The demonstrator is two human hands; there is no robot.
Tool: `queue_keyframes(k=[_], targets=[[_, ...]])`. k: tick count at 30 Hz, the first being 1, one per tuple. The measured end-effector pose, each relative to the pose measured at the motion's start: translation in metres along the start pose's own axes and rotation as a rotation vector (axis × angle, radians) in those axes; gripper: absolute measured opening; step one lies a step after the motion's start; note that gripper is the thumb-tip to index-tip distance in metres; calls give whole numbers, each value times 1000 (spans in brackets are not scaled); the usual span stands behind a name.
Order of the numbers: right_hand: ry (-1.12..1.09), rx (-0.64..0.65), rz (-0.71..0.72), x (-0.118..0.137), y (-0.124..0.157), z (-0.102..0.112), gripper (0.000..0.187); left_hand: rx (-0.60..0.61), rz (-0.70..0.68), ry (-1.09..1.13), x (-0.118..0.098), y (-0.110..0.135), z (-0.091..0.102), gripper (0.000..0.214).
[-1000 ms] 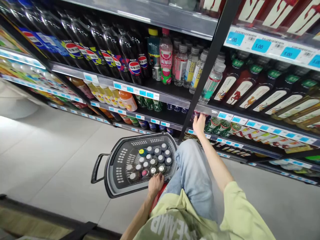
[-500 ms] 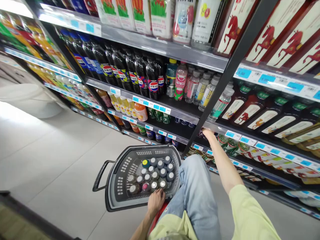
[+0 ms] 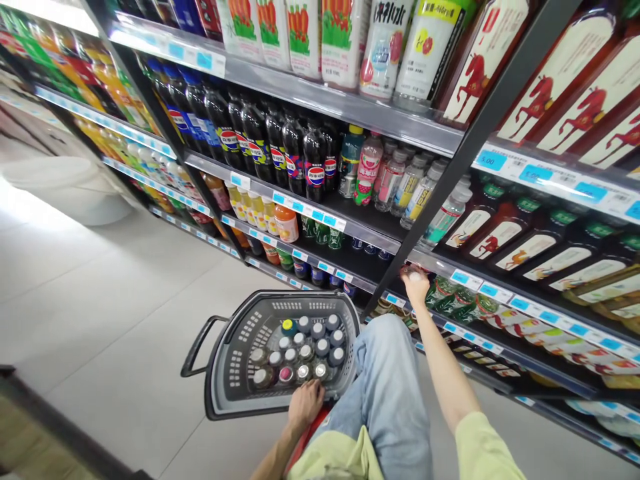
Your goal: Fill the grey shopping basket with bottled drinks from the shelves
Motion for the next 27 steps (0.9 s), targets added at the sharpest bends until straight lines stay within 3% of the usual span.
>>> queue_keyframes(k=[8,17,22,27], targets=[[-191,-71,52,0,39,16,43,46,-33,3,2,3,4,40],[-316,-300,-19,4,70,63,52,74,-22,103,7,-1,-2,36],[-361,-362,83,17,92,100,45,53,-60,357,11,2,5,25],[-465,-253,237,59,99,140,29,7,-38,821,13,14,25,30]])
Point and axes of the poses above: each hand's wrist, its own y-axis away from the middle knuckle, its own z-axis out of the back of the hand, x = y × z, the point moved 9 cm from there along -y, towards the middle knuckle, and after that the axes turned 8 degrees about z, right-handed, at the moved point
